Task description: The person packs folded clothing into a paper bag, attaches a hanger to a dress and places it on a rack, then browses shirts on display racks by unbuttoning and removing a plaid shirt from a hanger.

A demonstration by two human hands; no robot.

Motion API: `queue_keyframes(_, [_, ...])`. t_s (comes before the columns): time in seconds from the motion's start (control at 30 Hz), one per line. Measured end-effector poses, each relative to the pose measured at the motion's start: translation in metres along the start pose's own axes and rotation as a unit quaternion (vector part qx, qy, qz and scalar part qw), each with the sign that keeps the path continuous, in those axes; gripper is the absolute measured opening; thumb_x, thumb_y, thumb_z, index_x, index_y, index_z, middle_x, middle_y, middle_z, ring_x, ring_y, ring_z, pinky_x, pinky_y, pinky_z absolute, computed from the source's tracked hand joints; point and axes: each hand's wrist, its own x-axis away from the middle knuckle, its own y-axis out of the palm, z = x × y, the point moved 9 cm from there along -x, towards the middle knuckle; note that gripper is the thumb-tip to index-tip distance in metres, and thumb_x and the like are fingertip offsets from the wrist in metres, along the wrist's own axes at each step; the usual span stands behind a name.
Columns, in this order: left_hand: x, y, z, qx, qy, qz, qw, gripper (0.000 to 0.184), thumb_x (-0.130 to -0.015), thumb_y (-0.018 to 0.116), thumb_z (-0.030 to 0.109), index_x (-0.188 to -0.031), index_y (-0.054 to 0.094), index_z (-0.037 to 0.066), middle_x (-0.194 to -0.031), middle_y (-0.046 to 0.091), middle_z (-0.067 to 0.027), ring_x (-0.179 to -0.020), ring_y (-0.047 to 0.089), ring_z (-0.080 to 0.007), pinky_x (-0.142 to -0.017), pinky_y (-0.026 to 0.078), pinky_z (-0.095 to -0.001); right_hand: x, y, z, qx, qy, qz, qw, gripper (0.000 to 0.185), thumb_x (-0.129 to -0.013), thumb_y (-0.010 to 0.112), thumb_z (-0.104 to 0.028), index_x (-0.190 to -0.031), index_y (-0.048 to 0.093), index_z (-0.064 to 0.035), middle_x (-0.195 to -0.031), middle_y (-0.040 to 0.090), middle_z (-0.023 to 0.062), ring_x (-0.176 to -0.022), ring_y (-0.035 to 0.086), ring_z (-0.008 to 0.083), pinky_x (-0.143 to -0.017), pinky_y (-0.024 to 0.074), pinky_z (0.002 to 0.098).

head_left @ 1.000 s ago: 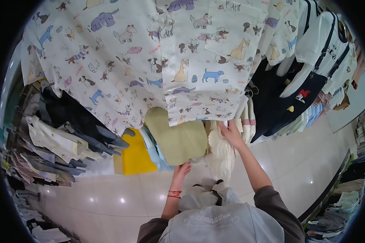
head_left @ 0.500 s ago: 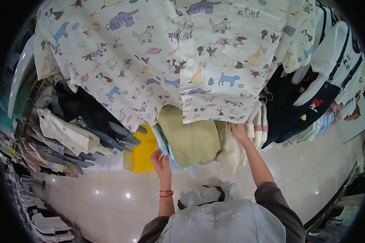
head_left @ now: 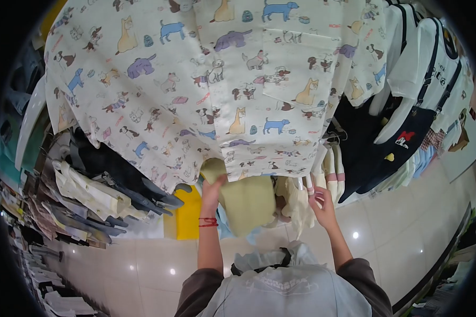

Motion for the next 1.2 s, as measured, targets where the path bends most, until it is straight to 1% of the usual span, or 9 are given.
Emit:
queue_keyframes(0.23, [0.077, 0.032, 0.025, 0.259, -0.127, 0.007, 0.958, 0.036, -0.082, 0.055, 0.016, -0.111, 0.049, -0.004, -0.1, 0.06, -0.014, -0.086, 0.061, -0.0251, -0.077, 0.05, -0.0358, 0.018, 0.037, -0.017, -0.453, 0.123, -0.168, 0.867, 0.045, -0.093, 0.042, -0.033, -0.125, 0.038, -0.002, -0.126, 0.044, 0.0122, -0.116, 0.044, 0.0223, -0.099, 0.0328, 0.0355])
queue_keyframes(0.37, [0.104, 0.022, 0.006, 0.241, -0.058, 0.0, 0.969, 0.039, -0.081, 0.057, 0.015, -0.115, 0.048, -0.003, -0.102, 0.059, -0.0144, -0.09, 0.061, -0.0248, -0.079, 0.049, -0.0364, 0.022, 0.108, -0.02, -0.531, 0.229, -0.266, 0.772, 0.047, -0.092, 0.043, -0.036, -0.126, 0.038, -0.0032, -0.128, 0.044, 0.0103, -0.117, 0.042, 0.022, -0.1, 0.0315, 0.0353])
queue_keyframes(0.53, [0.114, 0.016, -0.039, 0.027, -0.138, -0.055, 0.989, 0.049, -0.08, 0.061, 0.013, -0.124, 0.042, 0.0, -0.114, 0.054, -0.0116, -0.1, 0.056, -0.0225, -0.085, 0.046, -0.0352, -0.023, 0.175, -0.061, -0.49, 0.263, -0.29, 0.779, 0.047, -0.091, 0.048, -0.032, -0.125, 0.041, -0.0004, -0.124, 0.046, 0.0131, -0.112, 0.045, 0.0162, -0.095, 0.0361, 0.0297])
queue_keyframes(0.63, [0.115, 0.02, -0.053, -0.001, -0.14, -0.145, 0.979, 0.057, -0.08, 0.062, 0.016, -0.129, 0.037, 0.002, -0.122, 0.049, -0.0102, -0.109, 0.05, -0.0231, -0.091, 0.042, -0.0359, -0.047, 0.176, -0.061, -0.201, 0.241, -0.235, 0.92, 0.043, -0.089, 0.052, -0.026, -0.121, 0.045, 0.002, -0.116, 0.052, 0.0126, -0.101, 0.051, 0.0138, -0.086, 0.0414, 0.0277])
queue_keyframes(0.7, [0.12, 0.014, -0.064, -0.012, -0.127, -0.224, 0.966, 0.059, -0.084, 0.061, 0.025, -0.131, 0.034, 0.003, -0.127, 0.046, -0.0084, -0.115, 0.045, -0.0204, -0.096, 0.037, -0.0346, -0.048, 0.182, -0.056, -0.2, 0.223, -0.258, 0.918, 0.041, -0.088, 0.053, -0.024, -0.119, 0.047, 0.0026, -0.111, 0.055, 0.0109, -0.095, 0.053, 0.013, -0.081, 0.0432, 0.0268])
queue_keyframes(0.83, [0.093, -0.006, -0.07, 0.37, -0.08, -0.199, 0.904, 0.079, -0.08, 0.053, 0.054, -0.135, 0.027, 0.004, -0.137, 0.034, -0.0126, -0.125, 0.035, -0.0247, -0.102, 0.029, -0.0375, -0.033, 0.166, -0.082, -0.272, 0.194, -0.274, 0.902, 0.034, -0.089, 0.052, -0.02, -0.117, 0.048, -0.0001, -0.107, 0.057, 0.0067, -0.091, 0.056, 0.012, -0.077, 0.0459, 0.0265])
queue_keyframes(0.93, [0.042, -0.003, -0.044, 0.374, -0.067, -0.118, 0.917, 0.096, -0.074, 0.038, 0.074, -0.137, 0.022, 0.004, -0.139, 0.029, -0.0151, -0.127, 0.03, -0.0289, -0.104, 0.025, -0.0437, -0.016, 0.149, -0.082, -0.243, 0.157, -0.293, 0.911, 0.033, -0.089, 0.052, -0.02, -0.117, 0.048, -0.0015, -0.107, 0.057, 0.0051, -0.092, 0.055, 0.0107, -0.078, 0.0458, 0.0266])
queue_keyframes(1.13, [0.023, 0.067, 0.0, 0.539, -0.056, -0.274, 0.795, 0.097, -0.074, 0.031, 0.077, -0.136, 0.024, 0.002, -0.139, 0.028, -0.0183, -0.127, 0.028, -0.0345, -0.104, 0.024, -0.0446, 0.069, 0.111, -0.102, -0.043, 0.01, -0.506, 0.861, 0.035, -0.09, 0.052, -0.022, -0.117, 0.05, -0.0004, -0.104, 0.059, 0.0052, -0.092, 0.053, 0.0108, -0.082, 0.0428, 0.0262])
queue_keyframes(1.2, [0.038, 0.091, -0.023, 0.4, -0.126, -0.322, 0.849, 0.075, -0.085, 0.034, 0.058, -0.134, 0.027, 0.002, -0.135, 0.035, -0.0173, -0.12, 0.039, -0.0328, -0.098, 0.035, -0.042, 0.094, 0.105, -0.086, -0.051, 0.052, -0.534, 0.842, 0.036, -0.089, 0.052, -0.022, -0.117, 0.05, 0.0003, -0.104, 0.059, 0.0065, -0.093, 0.053, 0.0122, -0.083, 0.0422, 0.0266])
